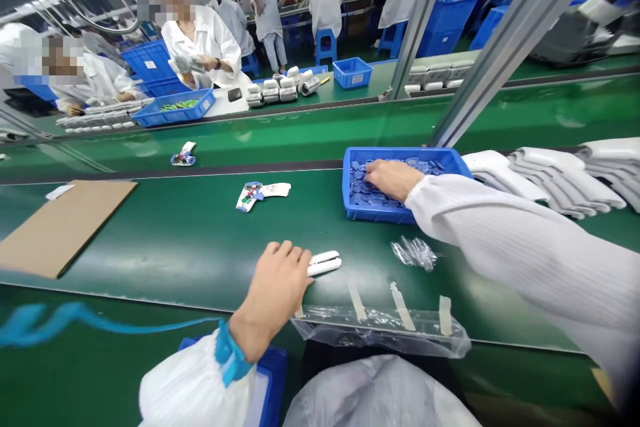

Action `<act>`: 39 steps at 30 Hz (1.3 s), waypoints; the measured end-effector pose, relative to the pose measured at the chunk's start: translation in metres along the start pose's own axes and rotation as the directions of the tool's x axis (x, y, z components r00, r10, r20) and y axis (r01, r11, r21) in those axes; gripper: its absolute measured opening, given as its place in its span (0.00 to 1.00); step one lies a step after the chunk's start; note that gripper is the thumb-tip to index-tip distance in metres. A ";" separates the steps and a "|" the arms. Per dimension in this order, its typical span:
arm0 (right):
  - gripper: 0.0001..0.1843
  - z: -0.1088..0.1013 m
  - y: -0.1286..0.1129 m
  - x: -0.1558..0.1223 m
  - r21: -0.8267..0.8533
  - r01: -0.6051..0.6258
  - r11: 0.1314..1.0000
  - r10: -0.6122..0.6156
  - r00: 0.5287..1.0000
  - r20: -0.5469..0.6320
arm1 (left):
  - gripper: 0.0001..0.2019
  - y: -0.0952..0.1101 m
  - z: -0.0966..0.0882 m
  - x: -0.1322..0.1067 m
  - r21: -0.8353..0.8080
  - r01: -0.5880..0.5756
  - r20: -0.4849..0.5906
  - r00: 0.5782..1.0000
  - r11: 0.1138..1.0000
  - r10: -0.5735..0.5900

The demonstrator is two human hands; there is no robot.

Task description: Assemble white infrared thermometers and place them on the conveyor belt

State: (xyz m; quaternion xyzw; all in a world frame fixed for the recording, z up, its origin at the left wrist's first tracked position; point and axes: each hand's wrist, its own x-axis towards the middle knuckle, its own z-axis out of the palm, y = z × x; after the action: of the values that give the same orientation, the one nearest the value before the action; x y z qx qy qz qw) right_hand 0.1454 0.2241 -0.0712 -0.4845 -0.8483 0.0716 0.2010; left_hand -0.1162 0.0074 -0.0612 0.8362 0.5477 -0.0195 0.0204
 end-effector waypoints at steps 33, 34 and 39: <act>0.19 0.000 -0.134 -0.094 0.786 -0.467 0.404 0.412 0.861 0.299 | 0.19 -0.033 -0.008 0.031 -0.920 0.224 0.217 0.975 0.323 -0.056; 0.20 -0.001 -0.134 -0.094 0.778 -0.480 0.406 0.425 0.853 0.304 | 0.20 -0.034 -0.012 0.031 -0.897 0.210 0.201 0.977 0.390 -0.066; 0.22 -0.006 -0.138 -0.096 0.824 -0.487 0.289 0.478 0.819 0.317 | 0.18 -0.031 -0.028 0.026 -0.848 0.136 0.126 0.991 0.512 -0.055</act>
State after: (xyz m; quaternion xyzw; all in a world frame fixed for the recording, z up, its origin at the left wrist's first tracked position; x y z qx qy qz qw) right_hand 0.0816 0.0704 -0.0479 -0.5400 -0.4997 0.5570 0.3853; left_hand -0.1343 0.0454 -0.0349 0.6853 0.5303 0.2162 0.4499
